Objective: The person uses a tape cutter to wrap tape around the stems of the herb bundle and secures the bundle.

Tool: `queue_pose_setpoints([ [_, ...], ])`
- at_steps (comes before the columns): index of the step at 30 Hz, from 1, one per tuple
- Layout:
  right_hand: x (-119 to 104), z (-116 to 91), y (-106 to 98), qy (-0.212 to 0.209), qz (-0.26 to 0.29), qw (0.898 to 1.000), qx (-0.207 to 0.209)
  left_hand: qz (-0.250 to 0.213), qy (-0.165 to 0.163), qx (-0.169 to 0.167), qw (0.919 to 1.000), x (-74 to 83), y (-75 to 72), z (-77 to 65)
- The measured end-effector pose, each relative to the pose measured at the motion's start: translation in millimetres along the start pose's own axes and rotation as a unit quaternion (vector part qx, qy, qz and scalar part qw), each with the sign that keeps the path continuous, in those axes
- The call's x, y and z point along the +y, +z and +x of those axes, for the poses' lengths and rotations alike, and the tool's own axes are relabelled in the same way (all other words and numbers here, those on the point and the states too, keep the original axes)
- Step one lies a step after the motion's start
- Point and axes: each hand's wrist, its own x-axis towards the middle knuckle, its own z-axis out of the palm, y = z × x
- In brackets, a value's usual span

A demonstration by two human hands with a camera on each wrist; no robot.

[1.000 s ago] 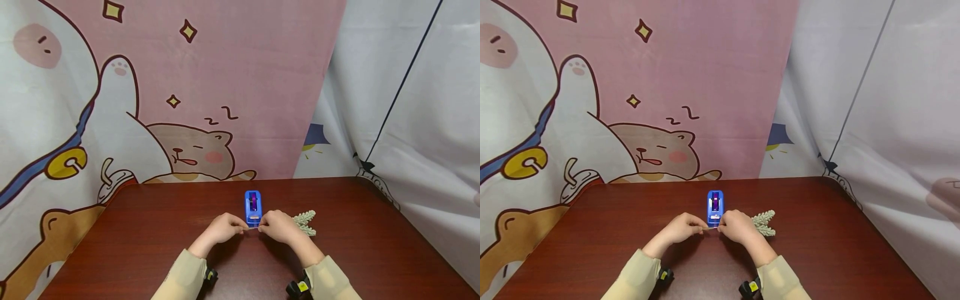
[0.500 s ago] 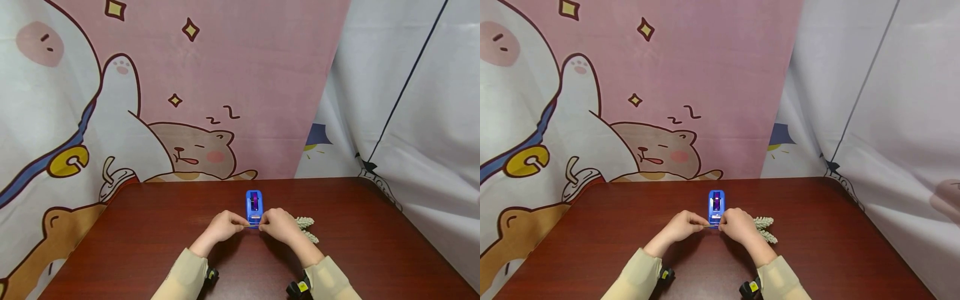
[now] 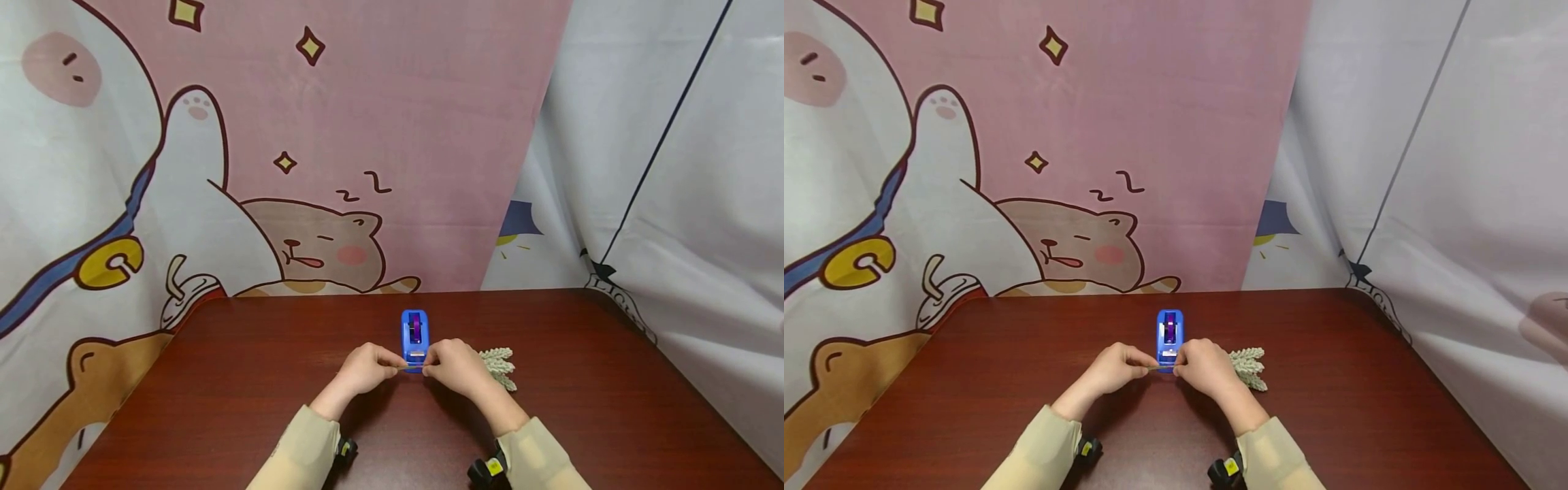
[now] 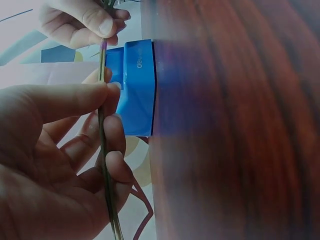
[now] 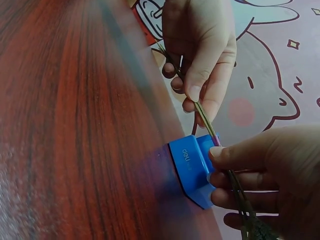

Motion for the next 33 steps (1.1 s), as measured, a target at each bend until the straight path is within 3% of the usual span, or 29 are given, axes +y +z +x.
queue_pose_setpoints([
  [17,2.2,-0.3,-2.2,-0.012,0.026,0.998,-0.052,0.006,-0.001,-0.002,1.0000,0.6,-1.1,-1.4],
  [28,4.2,-0.1,-2.1,-0.038,0.020,0.998,-0.040,0.008,0.002,0.000,1.0000,1.0,-0.9,-0.8],
  [33,3.3,0.1,-3.0,-0.022,-0.009,0.999,-0.022,0.007,-0.004,0.001,1.0000,2.2,-1.3,-1.1],
])
